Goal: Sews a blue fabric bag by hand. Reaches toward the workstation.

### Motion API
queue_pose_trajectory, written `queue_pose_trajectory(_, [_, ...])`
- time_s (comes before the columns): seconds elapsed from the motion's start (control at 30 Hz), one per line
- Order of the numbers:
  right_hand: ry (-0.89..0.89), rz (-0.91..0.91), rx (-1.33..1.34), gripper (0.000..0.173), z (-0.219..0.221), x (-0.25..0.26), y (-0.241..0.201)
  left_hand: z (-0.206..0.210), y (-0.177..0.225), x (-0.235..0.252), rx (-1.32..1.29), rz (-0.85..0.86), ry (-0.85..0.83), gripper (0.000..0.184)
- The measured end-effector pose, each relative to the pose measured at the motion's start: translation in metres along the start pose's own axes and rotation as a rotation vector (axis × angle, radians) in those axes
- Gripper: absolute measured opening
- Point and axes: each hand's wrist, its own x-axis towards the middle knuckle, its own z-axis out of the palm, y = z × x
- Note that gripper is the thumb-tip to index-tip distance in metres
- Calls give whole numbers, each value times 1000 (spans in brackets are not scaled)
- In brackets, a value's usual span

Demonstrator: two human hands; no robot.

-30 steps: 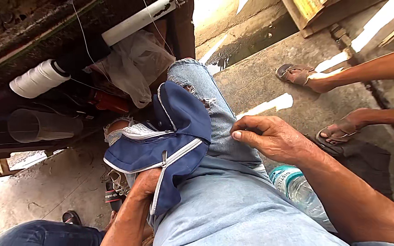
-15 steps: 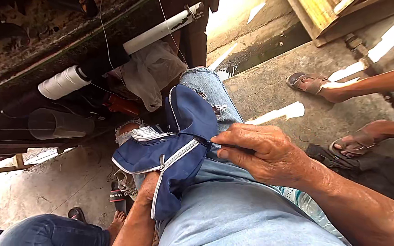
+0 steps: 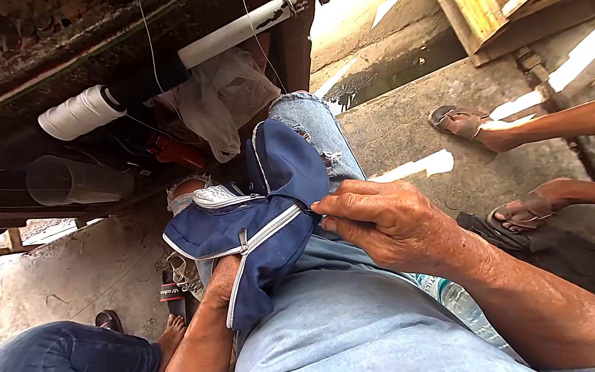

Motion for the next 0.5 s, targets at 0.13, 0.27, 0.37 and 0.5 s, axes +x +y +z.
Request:
queue_pose_trajectory(0.13, [-15, 24, -24, 20, -2, 0, -1, 1, 3, 0, -71, 2, 8, 15])
queue_pose_trajectory(0.27, [-29, 19, -115, 22, -2, 0, -2, 3, 11, -4, -92, 31, 7, 8])
queue_pose_trajectory(0.37, [-58, -7, -231, 21, -4, 1, -4, 4, 19, -4, -43, 48, -28, 9])
queue_pose_trajectory(0.5, [-153, -40, -400, 17, -8, 3, -6, 7, 26, -3, 78, 112, -143, 14])
